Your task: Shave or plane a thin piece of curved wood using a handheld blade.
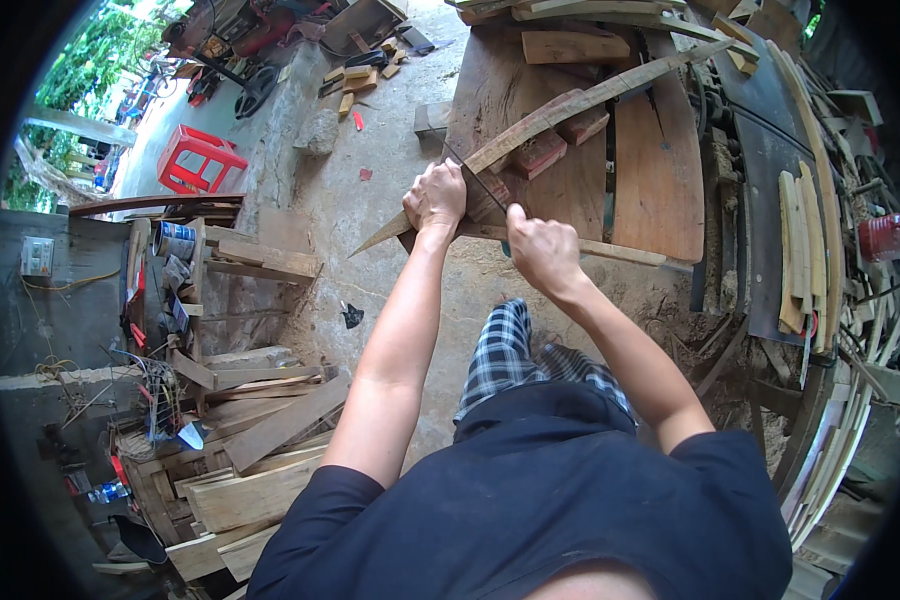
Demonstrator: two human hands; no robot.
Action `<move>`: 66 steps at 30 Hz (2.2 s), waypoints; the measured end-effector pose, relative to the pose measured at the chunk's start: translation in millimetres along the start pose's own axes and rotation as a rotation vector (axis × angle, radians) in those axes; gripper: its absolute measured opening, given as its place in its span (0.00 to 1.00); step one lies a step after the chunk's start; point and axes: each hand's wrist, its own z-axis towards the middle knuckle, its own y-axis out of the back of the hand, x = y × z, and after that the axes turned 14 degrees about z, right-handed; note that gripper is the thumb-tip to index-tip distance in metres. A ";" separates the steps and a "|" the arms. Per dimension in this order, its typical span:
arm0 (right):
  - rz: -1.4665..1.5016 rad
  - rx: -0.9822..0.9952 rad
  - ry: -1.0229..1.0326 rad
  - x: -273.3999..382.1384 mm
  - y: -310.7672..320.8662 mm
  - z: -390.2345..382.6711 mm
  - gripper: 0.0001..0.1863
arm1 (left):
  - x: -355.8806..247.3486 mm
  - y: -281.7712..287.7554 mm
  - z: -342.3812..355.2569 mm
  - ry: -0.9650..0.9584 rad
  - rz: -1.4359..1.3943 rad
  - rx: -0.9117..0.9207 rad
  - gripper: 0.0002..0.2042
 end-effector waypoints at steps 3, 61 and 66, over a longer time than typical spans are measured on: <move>-0.031 0.052 -0.040 1.5 2.2 -14.7 0.03 | 1.7 -2.3 -0.3 -0.050 -0.020 -0.033 0.22; 0.000 -0.121 -0.029 2.4 -14.7 16.1 0.03 | -2.7 1.4 3.4 -0.106 0.043 -0.035 0.21; -0.039 0.019 -0.062 11.7 7.3 -24.3 0.04 | 6.3 -4.9 6.8 -0.091 0.036 -0.058 0.21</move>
